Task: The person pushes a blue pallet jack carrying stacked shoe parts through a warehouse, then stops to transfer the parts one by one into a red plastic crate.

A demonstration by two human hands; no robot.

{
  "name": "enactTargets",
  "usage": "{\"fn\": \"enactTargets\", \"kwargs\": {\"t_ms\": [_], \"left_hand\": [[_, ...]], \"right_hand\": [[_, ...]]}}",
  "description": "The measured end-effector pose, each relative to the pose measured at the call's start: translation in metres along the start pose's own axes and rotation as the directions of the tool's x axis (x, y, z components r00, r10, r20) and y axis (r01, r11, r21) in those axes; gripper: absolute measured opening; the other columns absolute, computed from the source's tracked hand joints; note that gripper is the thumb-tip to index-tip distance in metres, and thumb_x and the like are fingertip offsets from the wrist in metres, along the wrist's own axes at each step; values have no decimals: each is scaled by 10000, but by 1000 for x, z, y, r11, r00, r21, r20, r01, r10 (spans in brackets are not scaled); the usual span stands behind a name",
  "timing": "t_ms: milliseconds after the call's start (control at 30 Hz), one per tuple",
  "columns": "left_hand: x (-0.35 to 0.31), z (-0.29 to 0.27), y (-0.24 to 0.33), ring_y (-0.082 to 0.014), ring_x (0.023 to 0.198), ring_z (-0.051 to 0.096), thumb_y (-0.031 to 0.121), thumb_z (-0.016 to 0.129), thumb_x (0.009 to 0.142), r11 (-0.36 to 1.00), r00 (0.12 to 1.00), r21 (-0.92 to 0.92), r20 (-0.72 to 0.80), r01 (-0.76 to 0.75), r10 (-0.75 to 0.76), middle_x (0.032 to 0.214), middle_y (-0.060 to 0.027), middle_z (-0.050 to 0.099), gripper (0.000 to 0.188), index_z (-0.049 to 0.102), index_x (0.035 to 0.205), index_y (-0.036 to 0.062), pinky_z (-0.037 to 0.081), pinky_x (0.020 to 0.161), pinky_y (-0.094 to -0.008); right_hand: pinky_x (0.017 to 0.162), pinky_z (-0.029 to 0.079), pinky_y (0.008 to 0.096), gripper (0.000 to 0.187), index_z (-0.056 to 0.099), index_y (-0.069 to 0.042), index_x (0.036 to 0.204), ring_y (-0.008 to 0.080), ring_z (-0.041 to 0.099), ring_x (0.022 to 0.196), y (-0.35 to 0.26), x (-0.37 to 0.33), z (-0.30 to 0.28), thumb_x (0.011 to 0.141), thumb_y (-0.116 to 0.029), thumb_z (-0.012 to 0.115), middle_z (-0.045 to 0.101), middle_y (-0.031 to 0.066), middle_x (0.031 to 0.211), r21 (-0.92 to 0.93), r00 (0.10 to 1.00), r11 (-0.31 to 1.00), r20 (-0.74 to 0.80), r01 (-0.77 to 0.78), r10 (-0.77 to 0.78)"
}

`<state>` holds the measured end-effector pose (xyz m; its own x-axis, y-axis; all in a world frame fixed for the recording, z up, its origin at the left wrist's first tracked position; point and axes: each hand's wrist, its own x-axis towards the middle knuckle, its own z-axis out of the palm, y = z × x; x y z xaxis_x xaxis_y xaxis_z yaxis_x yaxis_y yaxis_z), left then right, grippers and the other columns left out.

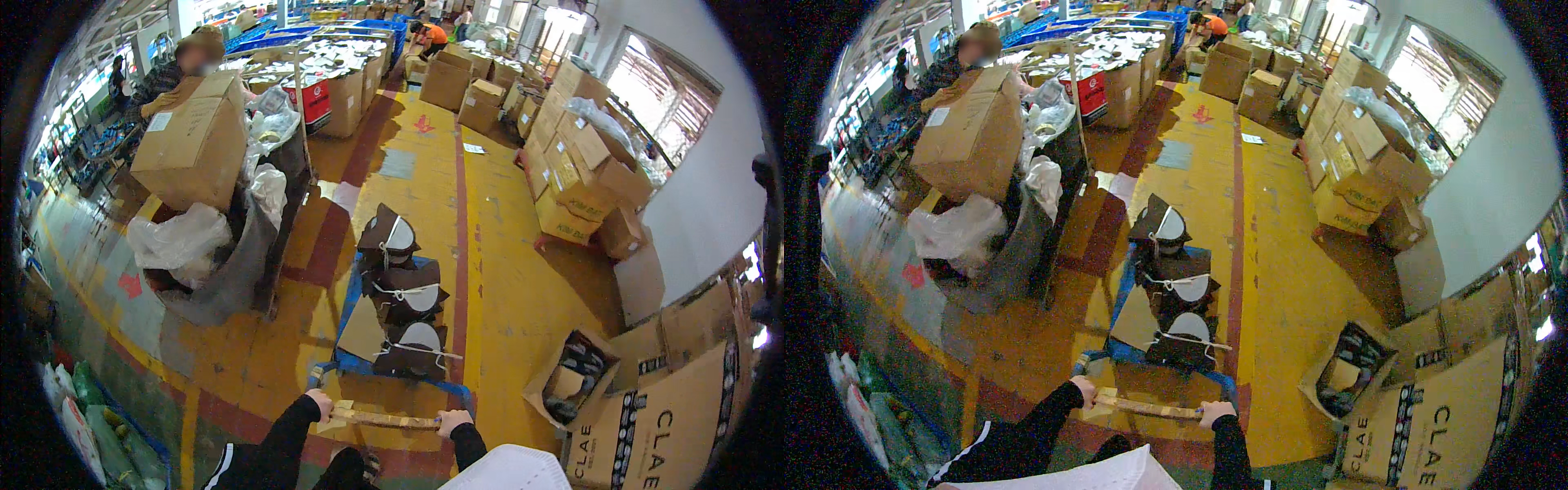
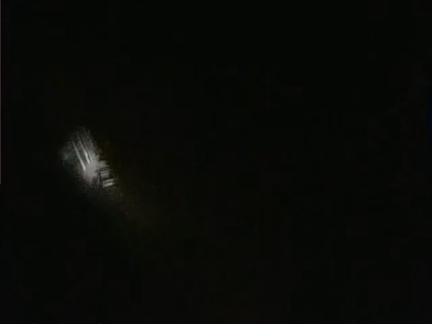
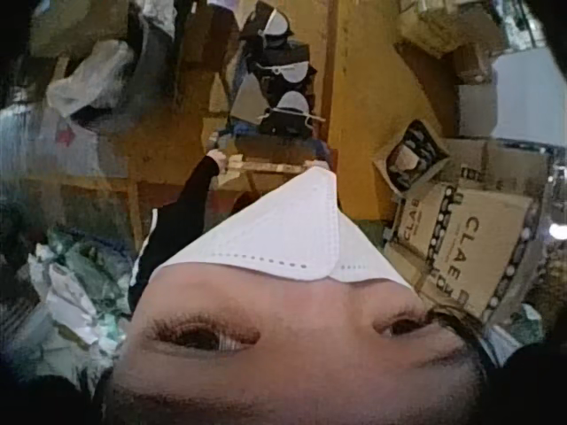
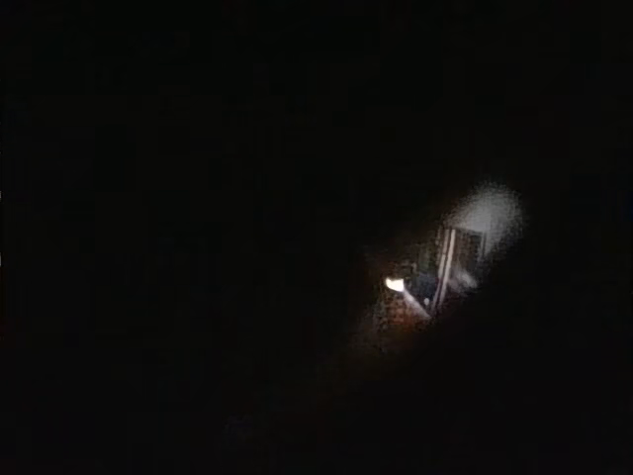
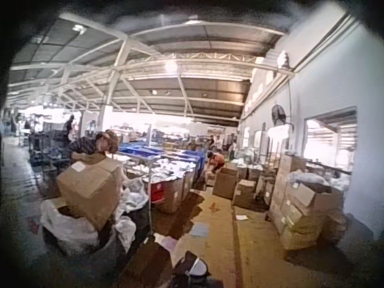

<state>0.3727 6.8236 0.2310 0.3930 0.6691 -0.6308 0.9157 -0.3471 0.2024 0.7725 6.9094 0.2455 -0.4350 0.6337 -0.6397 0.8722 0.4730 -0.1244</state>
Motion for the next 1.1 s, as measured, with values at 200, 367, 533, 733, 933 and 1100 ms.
{"fn": "enactTargets", "kwargs": {"t_ms": [200, 367, 533, 733, 933, 1100], "left_hand": [[99, -98, -80, -273, 711, 634, 402, 605, 623, 998, 998, 42, -17, -53, 54, 714, -79, 657, 289, 660, 686, 125, 488, 661, -393], [158, -184, -135, -267, 706, 634, 364, 615, 596, 999, 999, 16, 0, -34, 34, 694, -89, 656, 269, 680, 693, 122, 483, 685, -378], [232, -258, -207, -255, 720, 634, 354, 609, 621, 998, 1000, 59, 25, -14, 13, 701, -94, 658, 264, 690, 710, 119, 473, 709, -363], [313, -343, -281, -259, 719, 639, 340, 611, 616, 1000, 1000, -6, 25, 0, 0, 703, -95, 658, 245, 678, 671, 111, 478, 709, -367], [387, -445, -349, -265, 752, 639, 361, 605, 635, 1000, 1000, -28, 27, 5, -4, 725, -99, 660, 261, 684, 698, 121, 474, 733, -377], [456, -520, -398, -259, 739, 638, 357, 608, 628, 1000, 998, -26, 56, 7, -5, 721, -98, 661, 261, 686, 694, 117, 470, 730, -362]], "right_hand": [[703, 515, 423, 402, 616, -146, 998, 300, 650, 803, 55, 109, -97, 660, -365, 629, 669, 136, 852, -32, 1000, 999, -29, 5, -6], [724, 510, 426, 397, 585, -129, 1041, 301, 644, 843, 83, 190, -189, 702, -336, 599, 663, 147, 907, -31, 998, 999, 58, 12, -10], [723, 510, 418, 401, 586, -119, 1016, 289, 645, 846, 112, 280, -279, 710, -377, 613, 666, 134, 896, -35, 999, 999, 45, 31, -29], [697, 515, 421, 384, 615, -121, 965, 307, 653, 785, 156, 386, -366, 661, -355, 620, 666, 146, 814, -17, 999, 999, -17, 42, -42], [681, 516, 424, 361, 617, -121, 929, 303, 653, 762, 204, 489, -454, 652, -351, 625, 667, 143, 808, -28, 998, 997, -4, 68, -68], [670, 515, 414, 358, 605, -138, 914, 286, 655, 768, 249, 571, -524, 648, -376, 637, 669, 123, 801, -43, 996, 995, 4, 89, -89]]}}
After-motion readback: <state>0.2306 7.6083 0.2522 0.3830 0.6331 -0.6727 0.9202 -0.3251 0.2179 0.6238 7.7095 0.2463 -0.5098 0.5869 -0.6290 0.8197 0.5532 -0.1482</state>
